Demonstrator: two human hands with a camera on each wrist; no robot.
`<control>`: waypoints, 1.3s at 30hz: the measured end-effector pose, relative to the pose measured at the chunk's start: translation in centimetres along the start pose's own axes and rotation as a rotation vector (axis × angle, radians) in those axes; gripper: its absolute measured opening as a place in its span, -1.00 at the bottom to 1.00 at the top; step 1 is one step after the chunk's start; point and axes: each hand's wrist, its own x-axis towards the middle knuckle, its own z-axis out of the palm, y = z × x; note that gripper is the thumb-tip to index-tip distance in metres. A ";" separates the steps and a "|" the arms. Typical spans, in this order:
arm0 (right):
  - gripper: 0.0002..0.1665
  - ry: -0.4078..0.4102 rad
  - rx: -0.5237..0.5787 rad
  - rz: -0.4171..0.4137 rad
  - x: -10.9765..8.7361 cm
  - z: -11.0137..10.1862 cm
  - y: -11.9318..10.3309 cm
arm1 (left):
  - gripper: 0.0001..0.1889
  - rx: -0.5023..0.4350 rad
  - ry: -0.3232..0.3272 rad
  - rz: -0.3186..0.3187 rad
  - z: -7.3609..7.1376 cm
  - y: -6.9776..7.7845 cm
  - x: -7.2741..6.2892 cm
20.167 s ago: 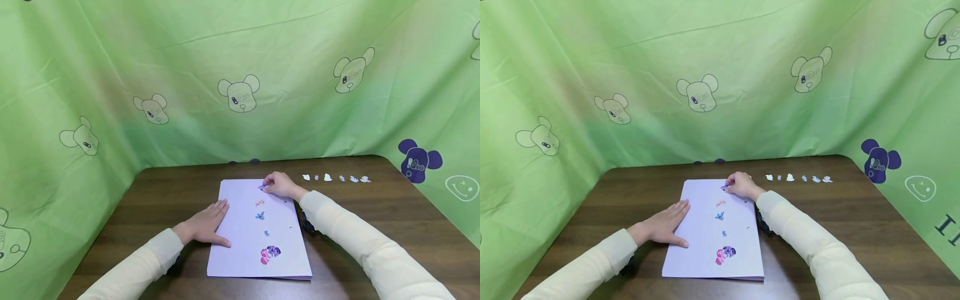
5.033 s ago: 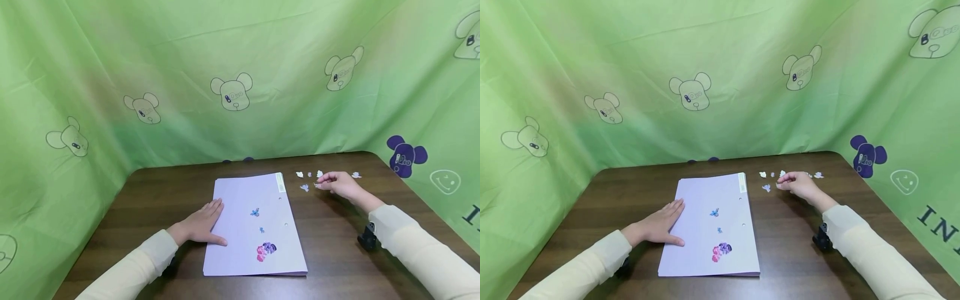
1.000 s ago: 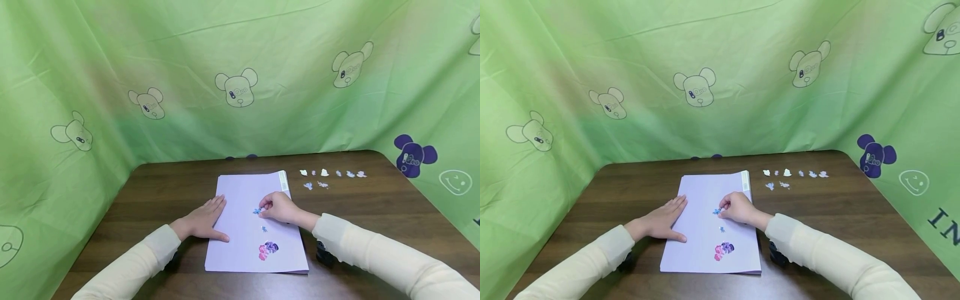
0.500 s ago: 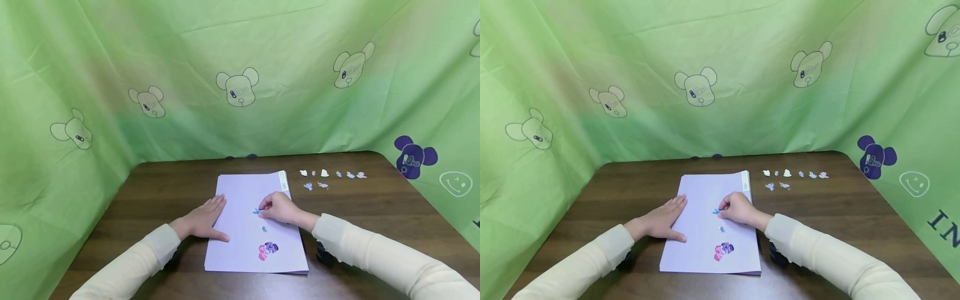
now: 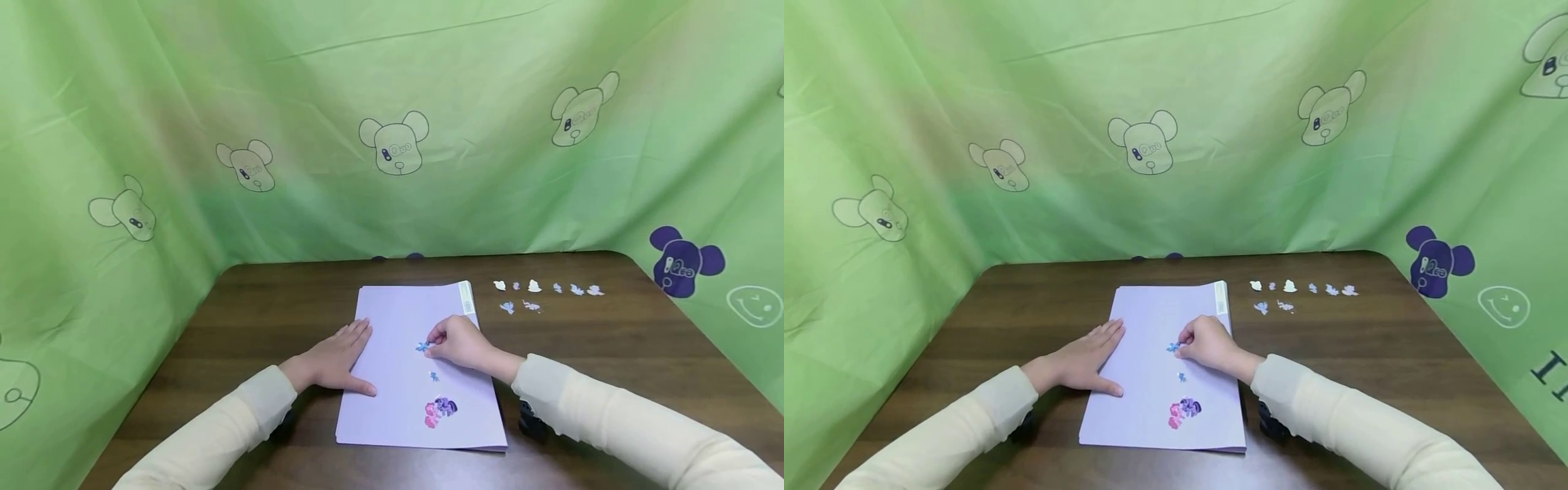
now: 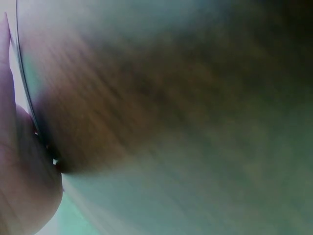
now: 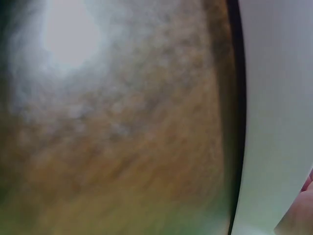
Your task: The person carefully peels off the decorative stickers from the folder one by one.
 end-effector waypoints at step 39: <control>-0.92 -0.093 0.303 0.159 1.0 -1.3 0.2 | 0.26 -0.009 0.003 0.016 0.0 -0.1 0.0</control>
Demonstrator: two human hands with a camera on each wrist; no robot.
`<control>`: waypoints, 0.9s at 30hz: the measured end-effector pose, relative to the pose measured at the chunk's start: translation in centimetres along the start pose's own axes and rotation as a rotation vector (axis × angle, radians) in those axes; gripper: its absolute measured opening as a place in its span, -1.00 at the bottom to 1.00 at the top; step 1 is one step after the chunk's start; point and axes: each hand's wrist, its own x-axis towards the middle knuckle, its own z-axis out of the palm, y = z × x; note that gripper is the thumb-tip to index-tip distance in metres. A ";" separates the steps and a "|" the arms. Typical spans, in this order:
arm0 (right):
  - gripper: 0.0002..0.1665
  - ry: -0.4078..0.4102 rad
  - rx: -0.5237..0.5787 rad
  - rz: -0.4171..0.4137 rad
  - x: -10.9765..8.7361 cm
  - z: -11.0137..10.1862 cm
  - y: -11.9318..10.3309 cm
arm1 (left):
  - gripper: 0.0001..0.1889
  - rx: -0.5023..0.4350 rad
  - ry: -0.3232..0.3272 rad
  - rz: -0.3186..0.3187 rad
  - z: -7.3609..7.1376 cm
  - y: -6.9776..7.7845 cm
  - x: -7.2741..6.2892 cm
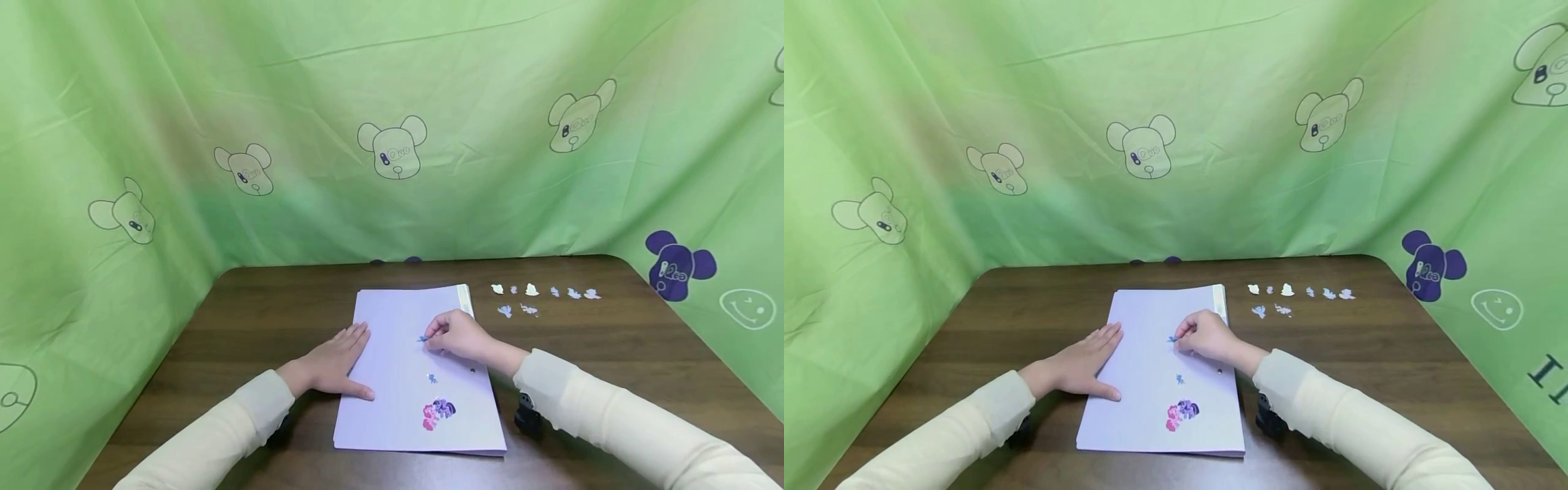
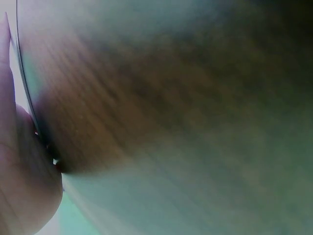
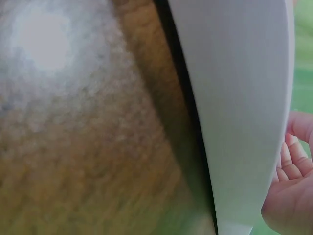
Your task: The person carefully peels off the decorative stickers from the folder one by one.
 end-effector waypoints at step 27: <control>-0.88 0.032 0.114 0.040 -1.4 -4.4 0.9 | 0.26 -0.030 -0.008 -0.007 -0.3 0.3 -0.1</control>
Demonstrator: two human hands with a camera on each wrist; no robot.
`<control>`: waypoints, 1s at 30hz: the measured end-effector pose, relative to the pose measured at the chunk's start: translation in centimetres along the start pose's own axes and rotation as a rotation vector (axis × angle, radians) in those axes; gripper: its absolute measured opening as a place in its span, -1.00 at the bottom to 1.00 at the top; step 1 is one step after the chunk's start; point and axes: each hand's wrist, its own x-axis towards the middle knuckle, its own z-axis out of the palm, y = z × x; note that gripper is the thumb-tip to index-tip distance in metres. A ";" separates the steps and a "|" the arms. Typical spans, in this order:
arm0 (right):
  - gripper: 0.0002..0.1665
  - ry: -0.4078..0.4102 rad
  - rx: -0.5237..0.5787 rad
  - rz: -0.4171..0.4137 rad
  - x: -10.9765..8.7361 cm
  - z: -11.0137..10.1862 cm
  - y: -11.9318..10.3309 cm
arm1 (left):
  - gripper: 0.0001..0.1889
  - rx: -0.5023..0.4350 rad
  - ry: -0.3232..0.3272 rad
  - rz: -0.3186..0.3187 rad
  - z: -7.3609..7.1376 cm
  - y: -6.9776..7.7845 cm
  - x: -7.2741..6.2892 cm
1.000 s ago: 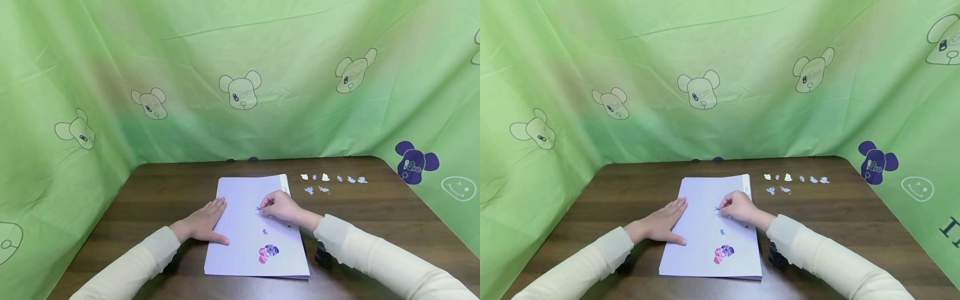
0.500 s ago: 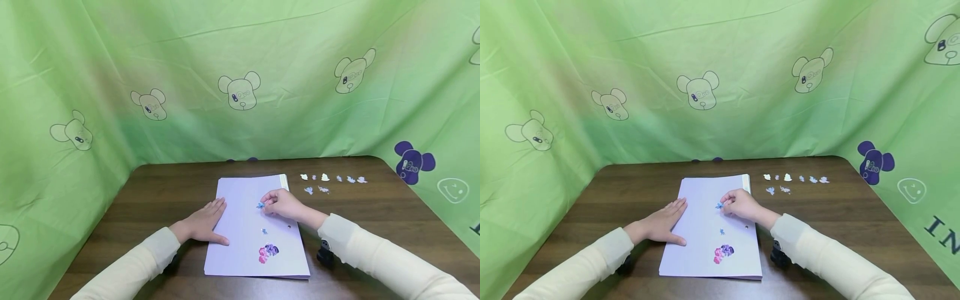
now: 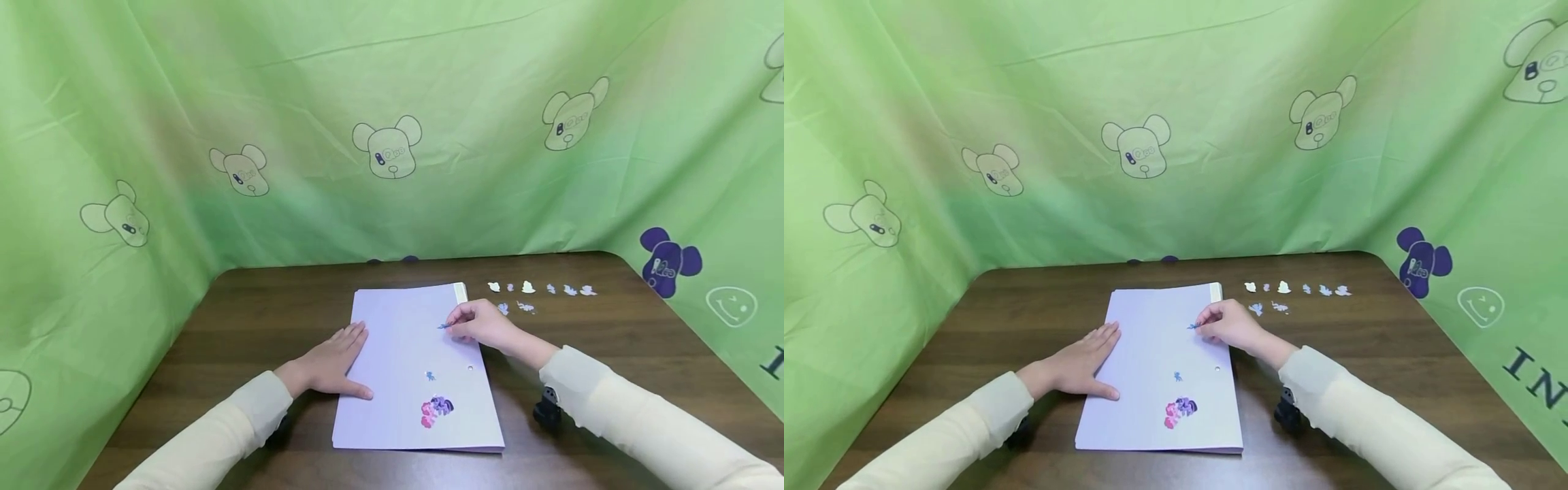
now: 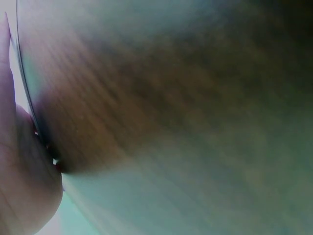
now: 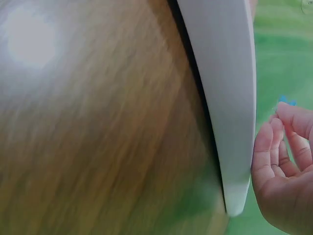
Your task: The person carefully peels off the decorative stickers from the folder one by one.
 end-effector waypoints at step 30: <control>-0.54 0.263 0.052 -0.033 -4.2 -10.7 6.7 | 0.25 0.025 -0.001 0.004 0.1 0.0 0.0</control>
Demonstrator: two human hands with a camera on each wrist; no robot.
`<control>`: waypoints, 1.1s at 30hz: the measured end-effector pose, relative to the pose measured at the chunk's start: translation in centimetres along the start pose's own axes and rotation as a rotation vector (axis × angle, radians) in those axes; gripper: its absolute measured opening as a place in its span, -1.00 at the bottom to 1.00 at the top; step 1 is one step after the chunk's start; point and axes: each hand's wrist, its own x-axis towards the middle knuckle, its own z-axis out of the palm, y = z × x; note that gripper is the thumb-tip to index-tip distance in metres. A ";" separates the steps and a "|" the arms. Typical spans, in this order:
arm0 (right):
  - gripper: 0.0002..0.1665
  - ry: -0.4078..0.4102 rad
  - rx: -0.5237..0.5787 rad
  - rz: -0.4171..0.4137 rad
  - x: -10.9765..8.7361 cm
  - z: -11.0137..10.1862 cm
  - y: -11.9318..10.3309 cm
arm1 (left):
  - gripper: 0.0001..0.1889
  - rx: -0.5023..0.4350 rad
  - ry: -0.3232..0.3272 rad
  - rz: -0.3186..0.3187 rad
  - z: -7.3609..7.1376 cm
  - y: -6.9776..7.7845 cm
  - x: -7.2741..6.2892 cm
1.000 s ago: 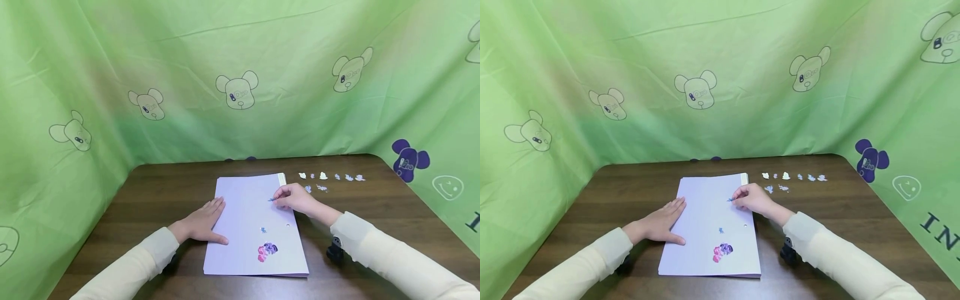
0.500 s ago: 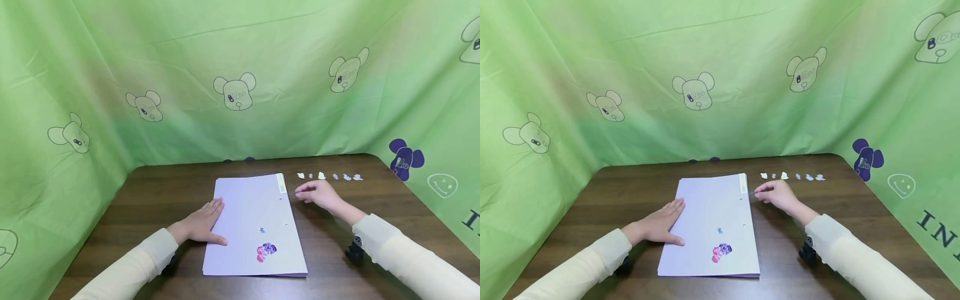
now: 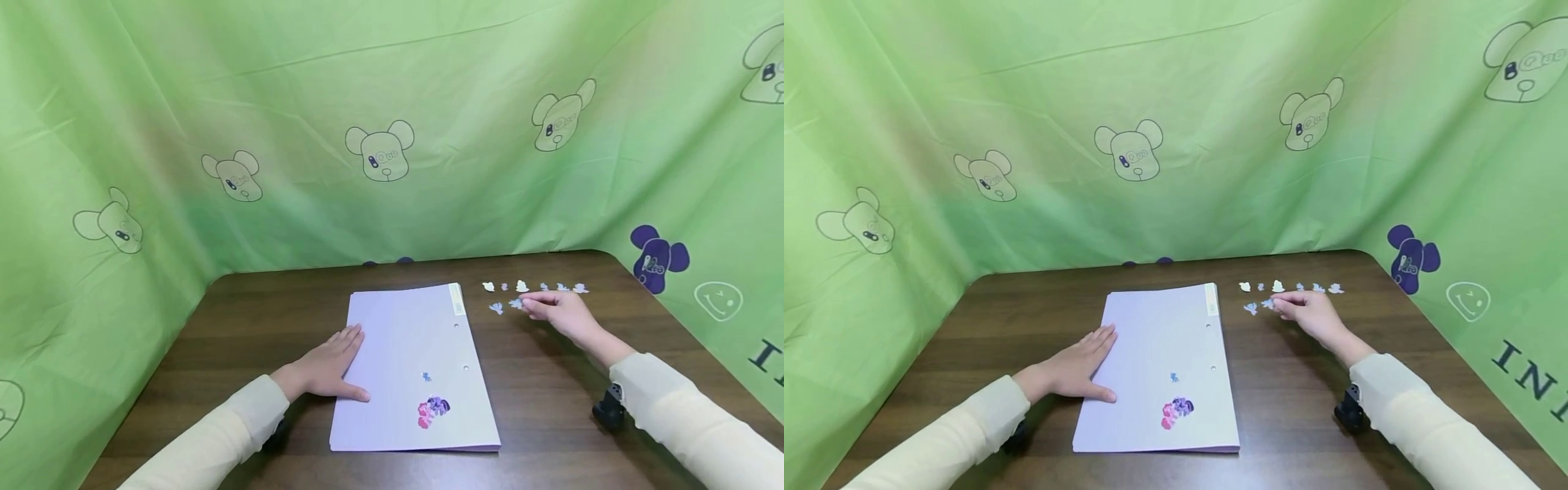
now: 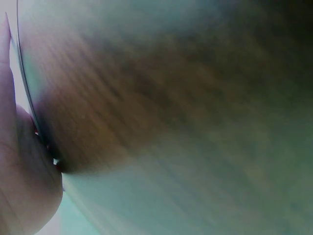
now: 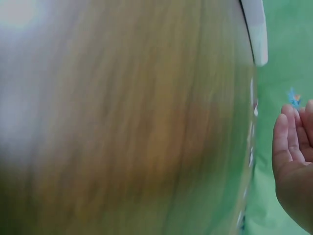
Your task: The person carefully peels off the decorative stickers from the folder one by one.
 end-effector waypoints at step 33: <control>-0.59 0.120 -0.353 0.128 1.7 -3.4 3.4 | 0.26 0.000 0.001 -0.007 0.3 -0.1 0.0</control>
